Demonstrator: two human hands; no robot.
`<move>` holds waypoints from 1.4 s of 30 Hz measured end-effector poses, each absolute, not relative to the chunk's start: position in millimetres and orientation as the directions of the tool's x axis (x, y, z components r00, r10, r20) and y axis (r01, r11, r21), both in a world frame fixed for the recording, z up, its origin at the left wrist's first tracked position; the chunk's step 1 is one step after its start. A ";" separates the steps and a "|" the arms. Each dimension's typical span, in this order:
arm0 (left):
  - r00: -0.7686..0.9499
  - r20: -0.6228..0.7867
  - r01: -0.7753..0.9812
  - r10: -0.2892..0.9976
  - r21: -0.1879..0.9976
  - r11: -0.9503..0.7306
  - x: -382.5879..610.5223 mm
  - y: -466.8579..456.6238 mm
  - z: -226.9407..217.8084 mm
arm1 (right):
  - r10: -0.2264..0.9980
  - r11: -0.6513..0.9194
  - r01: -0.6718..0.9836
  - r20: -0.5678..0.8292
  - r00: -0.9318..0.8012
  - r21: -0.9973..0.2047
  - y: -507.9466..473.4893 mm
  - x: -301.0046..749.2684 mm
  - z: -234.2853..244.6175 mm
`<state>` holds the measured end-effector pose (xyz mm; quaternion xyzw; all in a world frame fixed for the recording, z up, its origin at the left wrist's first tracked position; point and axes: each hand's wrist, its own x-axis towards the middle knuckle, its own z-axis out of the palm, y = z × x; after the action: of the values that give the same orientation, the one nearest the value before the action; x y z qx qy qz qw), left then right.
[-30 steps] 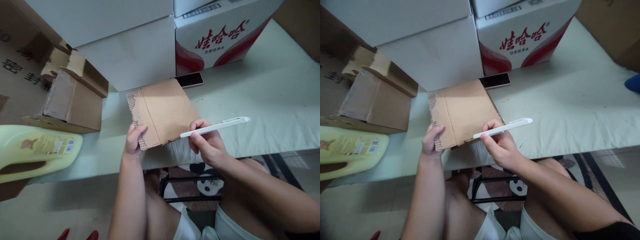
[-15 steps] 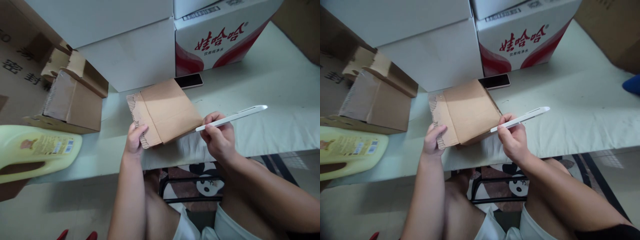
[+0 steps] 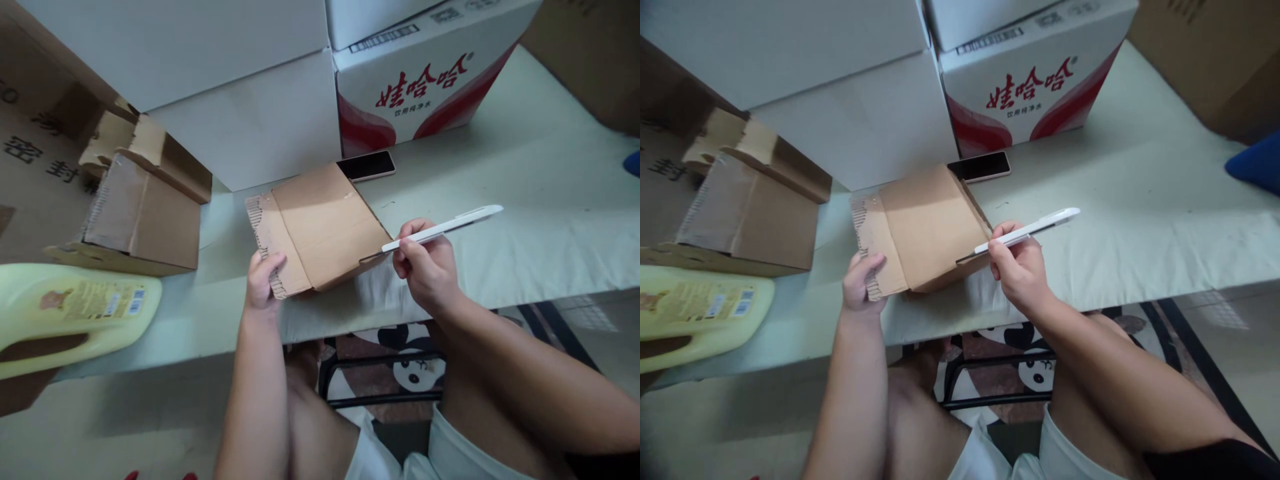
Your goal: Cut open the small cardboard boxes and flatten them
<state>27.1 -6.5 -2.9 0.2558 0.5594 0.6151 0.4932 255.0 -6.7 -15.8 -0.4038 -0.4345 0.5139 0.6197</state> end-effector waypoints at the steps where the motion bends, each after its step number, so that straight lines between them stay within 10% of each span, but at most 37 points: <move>1: -0.388 -0.234 -0.321 0.891 0.941 0.108 26.9 -6.5 -3.5 | 0.990 0.135 -0.278 0.116 0.081 -0.951 -6.7 255.0 -14.6; 32: -0.525 -0.174 -0.439 0.833 0.894 -0.090 -6.0 -2.5 -13.4 | 0.968 0.013 -0.163 -0.028 0.248 -0.987 19.3 277.1 -24.5; 42: -0.521 -0.186 -0.421 0.833 0.905 -0.061 -14.2 0.2 -20.9 | 0.952 0.047 0.689 -0.176 -0.249 -0.723 16.6 270.9 -37.7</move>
<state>-14.2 0.2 -20.9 0.1984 0.5191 0.7008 0.4473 270.9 16.6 -37.7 -0.5856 -0.7008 0.3655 0.1800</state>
